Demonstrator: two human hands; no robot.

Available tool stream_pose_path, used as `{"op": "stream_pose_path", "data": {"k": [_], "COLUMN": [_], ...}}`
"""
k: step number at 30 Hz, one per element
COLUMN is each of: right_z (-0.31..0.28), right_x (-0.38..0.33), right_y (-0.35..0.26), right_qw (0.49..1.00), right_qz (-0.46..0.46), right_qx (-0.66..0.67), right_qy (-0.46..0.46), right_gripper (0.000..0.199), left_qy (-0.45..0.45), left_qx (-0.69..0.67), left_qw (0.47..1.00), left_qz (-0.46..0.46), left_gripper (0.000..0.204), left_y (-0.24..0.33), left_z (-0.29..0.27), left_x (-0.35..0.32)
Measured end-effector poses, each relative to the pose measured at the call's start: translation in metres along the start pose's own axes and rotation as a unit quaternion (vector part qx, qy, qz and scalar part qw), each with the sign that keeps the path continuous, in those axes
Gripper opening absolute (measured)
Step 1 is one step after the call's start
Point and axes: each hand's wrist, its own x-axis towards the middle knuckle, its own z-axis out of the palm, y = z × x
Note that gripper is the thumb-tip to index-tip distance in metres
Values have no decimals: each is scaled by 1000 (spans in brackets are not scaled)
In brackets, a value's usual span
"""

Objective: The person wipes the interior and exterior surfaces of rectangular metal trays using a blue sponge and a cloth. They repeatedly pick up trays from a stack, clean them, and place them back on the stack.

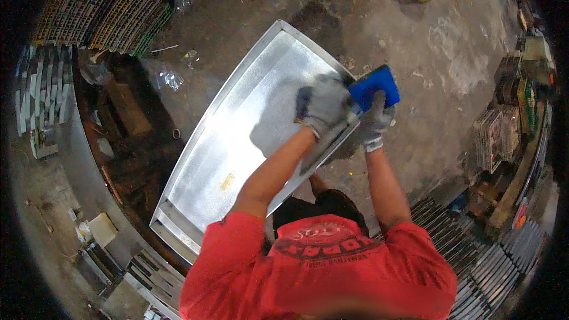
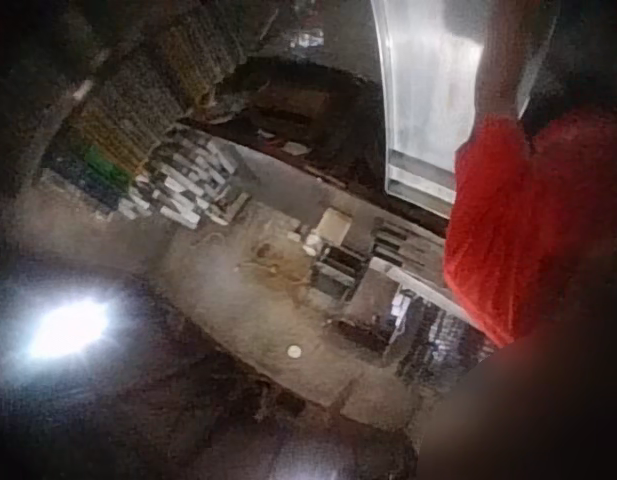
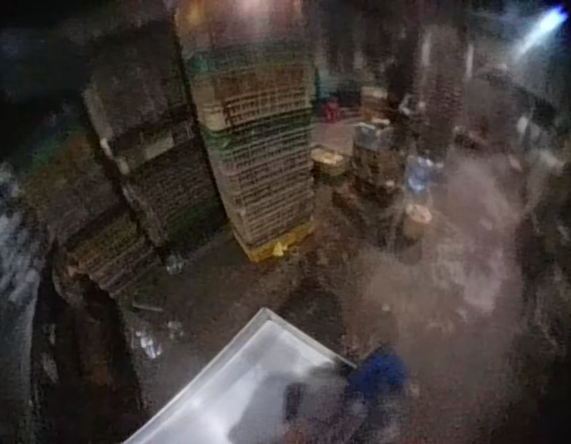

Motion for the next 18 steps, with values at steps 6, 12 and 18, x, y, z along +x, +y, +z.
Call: {"op": "stream_pose_path", "data": {"k": [6, 12, 18], "right_z": [3, 8, 7], "right_x": [4, 3, 5], "right_y": [-9, 6, -3], "right_qw": [999, 995, 999], "right_qz": [24, 23, -43], "right_qx": [-13, -94, -5], "right_qy": [-30, -23, -34], "right_gripper": [40, 47, 26], "left_qy": [59, 104, 81], "left_qx": [-122, -78, -106], "left_qw": [958, 951, 991], "left_qz": [253, -280, 0], "left_gripper": [17, 16, 16], "left_y": [-50, -70, 37], "left_z": [-7, -22, 29], "left_x": [-17, 29, 1]}}
